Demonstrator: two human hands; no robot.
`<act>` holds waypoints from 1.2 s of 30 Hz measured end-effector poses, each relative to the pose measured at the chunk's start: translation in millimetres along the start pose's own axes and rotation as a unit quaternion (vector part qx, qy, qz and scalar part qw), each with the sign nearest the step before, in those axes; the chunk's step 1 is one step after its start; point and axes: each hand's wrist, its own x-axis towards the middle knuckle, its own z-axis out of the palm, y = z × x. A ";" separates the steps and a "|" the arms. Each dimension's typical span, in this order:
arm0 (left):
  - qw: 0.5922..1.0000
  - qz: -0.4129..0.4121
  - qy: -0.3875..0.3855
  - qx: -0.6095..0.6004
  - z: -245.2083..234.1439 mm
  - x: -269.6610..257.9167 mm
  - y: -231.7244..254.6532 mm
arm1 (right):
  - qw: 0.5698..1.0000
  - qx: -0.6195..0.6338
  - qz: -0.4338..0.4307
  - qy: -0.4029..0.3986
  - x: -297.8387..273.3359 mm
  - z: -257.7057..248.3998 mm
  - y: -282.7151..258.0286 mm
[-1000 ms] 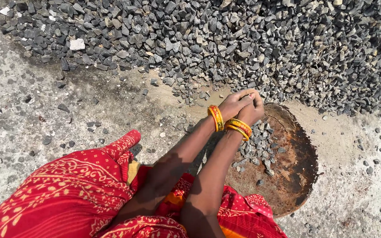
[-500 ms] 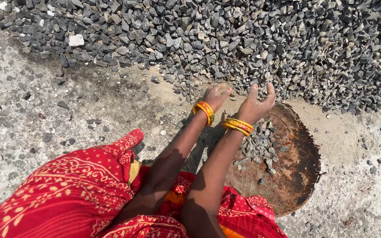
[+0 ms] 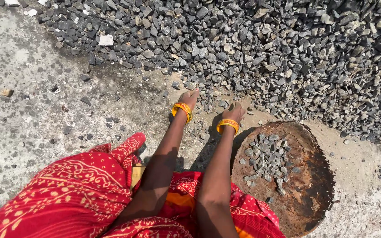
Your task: Picking up small gravel stones by hand and placing them into a shallow metal bowl.
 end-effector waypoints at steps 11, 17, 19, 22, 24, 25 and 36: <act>0.997 0.046 -0.049 -0.043 19.8 2.3 -24.7 | 0.978 0.016 -0.199 -0.056 -45.4 67.6 -23.2; 0.980 -0.070 -0.106 -0.152 -3.7 -26.8 11.9 | 0.961 0.186 -0.191 -0.072 -49.2 54.4 -29.3; 0.974 -0.059 -0.128 -0.176 2.6 -28.3 17.8 | 0.968 0.198 -0.115 -0.106 -50.2 36.0 -34.4; 0.969 -0.035 -0.177 -0.170 5.0 -40.9 39.6 | 0.954 0.235 -0.146 -0.114 -41.5 29.6 -27.9; 0.980 0.018 -0.177 -0.093 4.0 -55.8 59.2 | 0.938 0.269 -0.201 -0.083 -33.6 28.7 -17.3; 0.979 0.018 -0.180 -0.093 5.6 -60.0 64.9 | 0.939 0.268 -0.201 -0.081 -31.6 23.5 -12.3; 0.864 0.104 -0.429 -0.241 90.2 -158.8 119.8 | 0.932 0.332 -0.144 0.028 -10.4 -144.5 25.0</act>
